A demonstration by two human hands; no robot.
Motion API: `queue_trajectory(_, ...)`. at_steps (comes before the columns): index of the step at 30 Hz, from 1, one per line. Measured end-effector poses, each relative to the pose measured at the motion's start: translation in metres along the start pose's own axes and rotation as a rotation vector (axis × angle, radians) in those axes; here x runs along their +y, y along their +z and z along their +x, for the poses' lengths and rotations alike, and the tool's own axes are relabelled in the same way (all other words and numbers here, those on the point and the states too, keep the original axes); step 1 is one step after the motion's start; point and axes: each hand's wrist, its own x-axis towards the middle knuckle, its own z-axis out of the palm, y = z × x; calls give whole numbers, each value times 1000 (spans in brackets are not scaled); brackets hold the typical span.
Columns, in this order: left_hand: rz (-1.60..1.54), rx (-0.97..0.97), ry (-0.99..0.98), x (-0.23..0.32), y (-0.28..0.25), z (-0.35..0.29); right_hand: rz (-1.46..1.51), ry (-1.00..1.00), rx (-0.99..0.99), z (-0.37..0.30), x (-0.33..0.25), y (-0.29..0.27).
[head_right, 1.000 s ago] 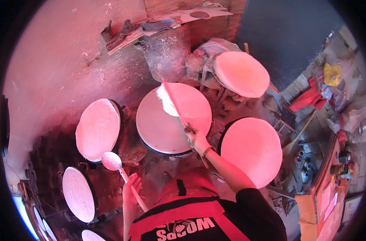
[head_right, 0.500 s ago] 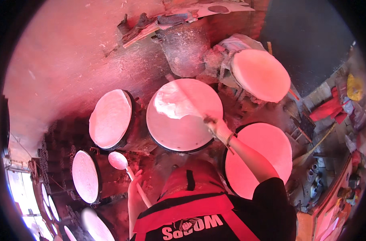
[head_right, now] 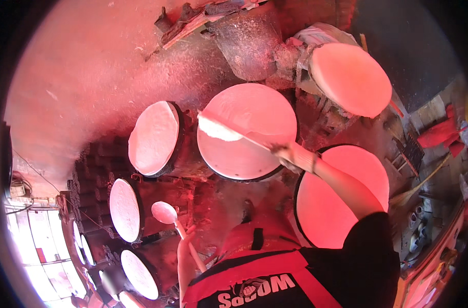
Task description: The person makes thin sheets of dough by scooping batter from a bowl with a ladle, spreading it onto hot plates using a wooden stick, and peeling off the cooked sheets.
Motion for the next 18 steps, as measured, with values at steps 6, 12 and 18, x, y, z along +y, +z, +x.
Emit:
queue_trajectory(6,-9,-53,-62,25,2,19,308,-10,67,-77,40,15)
queue_trajectory(12,23,-226,-78,50,-13,76,257,-179,299,-63,56,92)
queue_trajectory(18,91,-388,-46,60,-74,122,354,-216,402,-126,116,172)
